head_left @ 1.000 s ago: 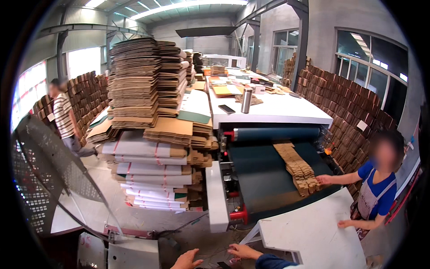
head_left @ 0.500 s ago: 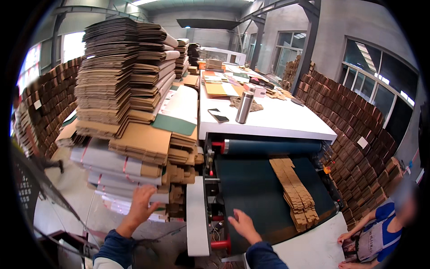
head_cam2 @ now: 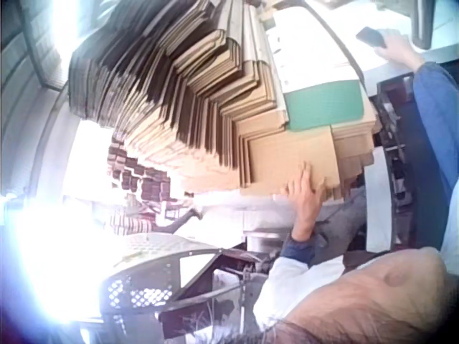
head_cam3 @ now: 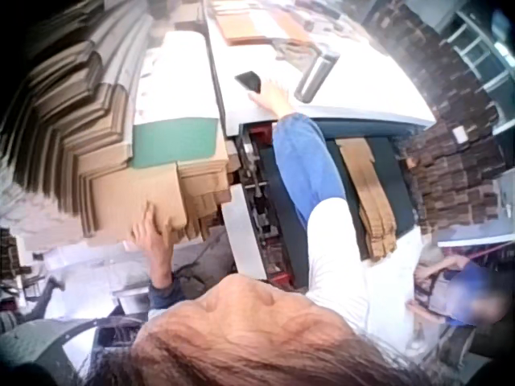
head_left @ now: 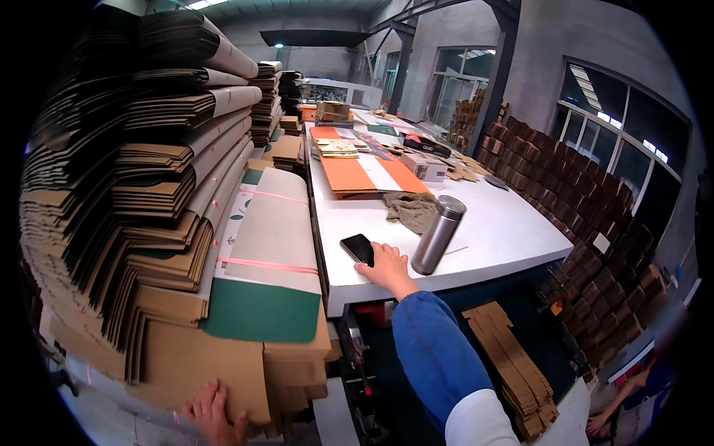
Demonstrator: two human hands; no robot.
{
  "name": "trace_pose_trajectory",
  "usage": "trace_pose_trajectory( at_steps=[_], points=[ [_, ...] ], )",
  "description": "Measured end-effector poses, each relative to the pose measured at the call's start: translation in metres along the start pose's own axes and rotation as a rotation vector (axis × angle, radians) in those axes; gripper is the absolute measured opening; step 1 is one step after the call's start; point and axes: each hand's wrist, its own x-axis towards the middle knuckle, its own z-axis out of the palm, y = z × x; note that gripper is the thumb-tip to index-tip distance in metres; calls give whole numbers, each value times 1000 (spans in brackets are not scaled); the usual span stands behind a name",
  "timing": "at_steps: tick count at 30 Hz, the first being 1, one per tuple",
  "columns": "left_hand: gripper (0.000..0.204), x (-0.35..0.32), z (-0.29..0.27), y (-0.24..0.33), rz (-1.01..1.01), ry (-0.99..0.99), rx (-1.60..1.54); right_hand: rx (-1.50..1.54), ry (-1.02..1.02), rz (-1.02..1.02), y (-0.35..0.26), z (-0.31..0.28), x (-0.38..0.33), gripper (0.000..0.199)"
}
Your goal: The person repeatedly picks up stacks of flat cardboard pieces, places them into a strapping machine, and secures them with pink plastic bands. The person then removes the bundled stacks and places them on a nearby table or the floor.
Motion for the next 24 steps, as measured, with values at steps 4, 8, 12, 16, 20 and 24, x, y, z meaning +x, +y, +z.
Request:
trace_pose_trajectory(
  at_steps=[4,8,12,16,20,24],
  points=[
    [52,7,9,3,-25,-35,13,-21,-111,-61,12,2,30,71],
    [50,4,14,-4,-18,11,22,31,-304,-270,-2,-19,46,77],
    [49,5,13,-6,1,-27,48,-177,-515,-512,-27,-39,42,84],
    [47,4,14,-7,19,-18,49,-497,-320,-817,-24,-28,35,74],
    [46,2,14,-9,12,-20,24,-557,-81,-791,-4,-22,26,63],
    [45,2,11,-5,23,-11,12,-433,15,-388,8,-35,16,46]
  ],
)
